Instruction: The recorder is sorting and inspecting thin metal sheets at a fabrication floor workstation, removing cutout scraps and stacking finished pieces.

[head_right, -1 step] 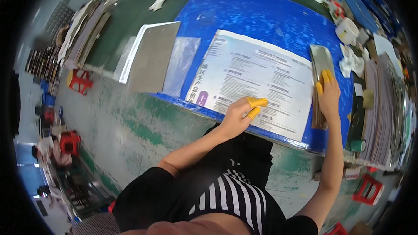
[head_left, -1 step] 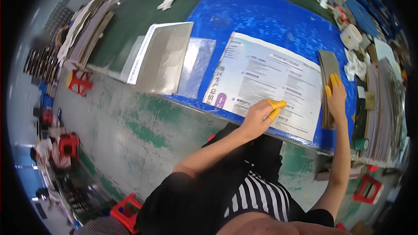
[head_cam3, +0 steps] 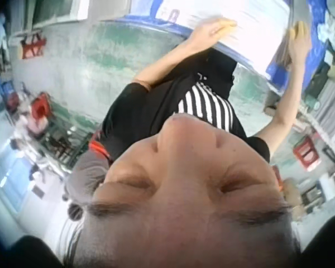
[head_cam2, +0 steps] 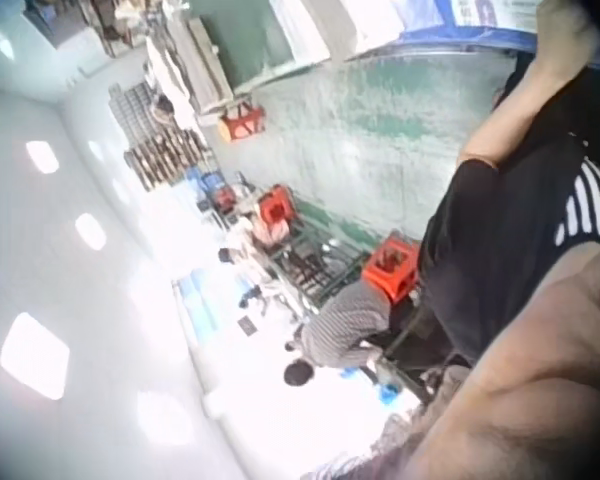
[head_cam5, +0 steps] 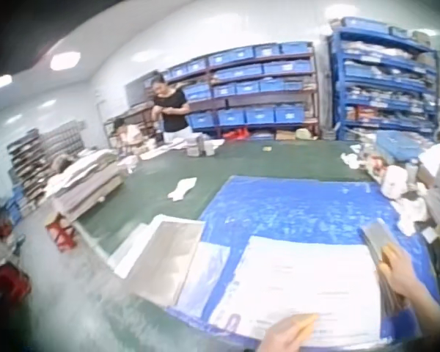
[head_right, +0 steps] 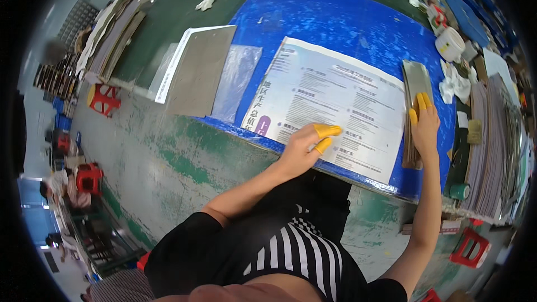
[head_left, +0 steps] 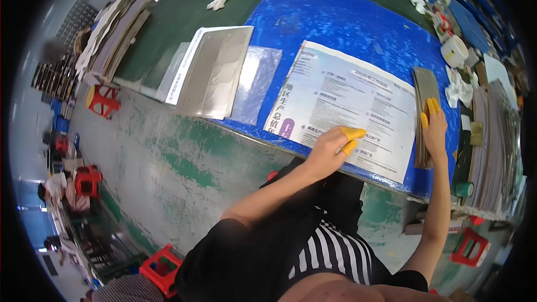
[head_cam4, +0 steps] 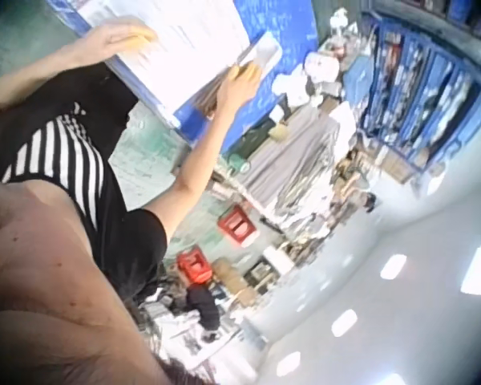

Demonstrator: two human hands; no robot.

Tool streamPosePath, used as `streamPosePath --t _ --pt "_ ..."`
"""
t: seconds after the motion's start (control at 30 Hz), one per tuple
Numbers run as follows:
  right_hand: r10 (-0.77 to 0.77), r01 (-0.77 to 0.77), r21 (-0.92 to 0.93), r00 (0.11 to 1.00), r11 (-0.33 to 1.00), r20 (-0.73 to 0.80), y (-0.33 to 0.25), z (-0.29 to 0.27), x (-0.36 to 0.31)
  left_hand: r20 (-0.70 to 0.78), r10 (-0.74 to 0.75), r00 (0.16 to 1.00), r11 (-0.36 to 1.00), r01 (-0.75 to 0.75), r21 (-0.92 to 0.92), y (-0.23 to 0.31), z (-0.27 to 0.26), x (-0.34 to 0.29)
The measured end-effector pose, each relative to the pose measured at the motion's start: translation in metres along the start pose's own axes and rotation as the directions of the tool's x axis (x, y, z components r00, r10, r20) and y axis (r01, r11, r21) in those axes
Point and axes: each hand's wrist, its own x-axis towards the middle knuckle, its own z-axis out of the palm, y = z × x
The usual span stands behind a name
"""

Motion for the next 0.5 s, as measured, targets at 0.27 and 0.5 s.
streamPosePath --t 0.27,0.5 --pt "-0.029 0.034 0.075 0.997 0.997 -0.071 -0.035 -0.014 0.009 -0.053 0.012 0.999 0.769 0.025 0.639 -0.016 -0.159 -0.022" --pt "-0.151 0.184 0.316 0.98 0.931 -0.127 -0.104 -0.018 0.02 -0.198 -0.209 0.958 0.496 0.278 0.822 -0.061 -0.237 -0.049"
